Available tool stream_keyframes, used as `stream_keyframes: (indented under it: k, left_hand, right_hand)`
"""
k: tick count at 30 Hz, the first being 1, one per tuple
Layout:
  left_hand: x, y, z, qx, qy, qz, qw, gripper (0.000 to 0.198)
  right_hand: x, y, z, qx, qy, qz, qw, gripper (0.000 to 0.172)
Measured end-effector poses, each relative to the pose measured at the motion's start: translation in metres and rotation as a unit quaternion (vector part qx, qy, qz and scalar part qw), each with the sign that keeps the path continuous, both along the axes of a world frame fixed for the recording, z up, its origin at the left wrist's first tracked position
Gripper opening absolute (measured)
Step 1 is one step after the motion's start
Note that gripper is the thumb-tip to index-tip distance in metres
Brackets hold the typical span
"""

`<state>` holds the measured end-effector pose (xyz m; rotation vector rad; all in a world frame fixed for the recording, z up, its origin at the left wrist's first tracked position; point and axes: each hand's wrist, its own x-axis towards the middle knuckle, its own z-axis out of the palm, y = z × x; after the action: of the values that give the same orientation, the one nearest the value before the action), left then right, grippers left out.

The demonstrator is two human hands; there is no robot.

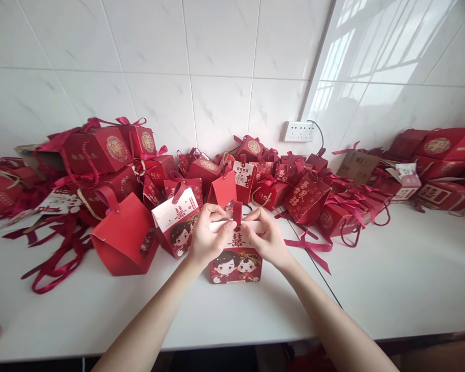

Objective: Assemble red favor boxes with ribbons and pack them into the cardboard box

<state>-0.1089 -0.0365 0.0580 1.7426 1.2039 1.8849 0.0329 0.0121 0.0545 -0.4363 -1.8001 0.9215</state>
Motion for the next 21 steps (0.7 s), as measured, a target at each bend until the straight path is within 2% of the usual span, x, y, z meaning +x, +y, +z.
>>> stream_keyframes:
  k: [4,7,11,13,15,18,21]
  left_hand:
    - [-0.002,0.002,-0.003,0.007,-0.011,-0.036,0.999,0.041]
    - [-0.003,0.005,-0.008,0.006,0.005,-0.036,0.999,0.060]
    - [0.000,0.008,-0.019,-0.034,0.025,-0.029,0.999,0.074]
    - [0.003,0.009,-0.024,-0.065,0.029,-0.033,0.997,0.078]
    - [0.007,0.010,-0.027,-0.079,0.032,-0.033,0.996,0.081]
    - [0.009,0.010,-0.029,-0.041,0.060,0.005,0.997,0.084]
    - [0.006,0.010,-0.030,0.065,0.155,0.058,0.984,0.084]
  right_hand:
    - [0.000,0.001,0.001,-0.082,0.027,-0.001,0.996,0.017]
    - [0.003,0.012,0.000,-0.182,0.122,-0.021,0.975,0.020]
    - [0.013,0.036,-0.002,-0.301,0.320,-0.051,0.897,0.027]
    - [0.018,0.044,-0.004,-0.333,0.381,-0.030,0.862,0.026]
    - [0.019,0.048,-0.005,-0.363,0.402,0.003,0.840,0.021]
    - [0.016,0.048,-0.006,-0.399,0.392,0.041,0.828,0.019]
    - [0.009,0.049,-0.009,-0.399,0.365,0.077,0.838,0.015]
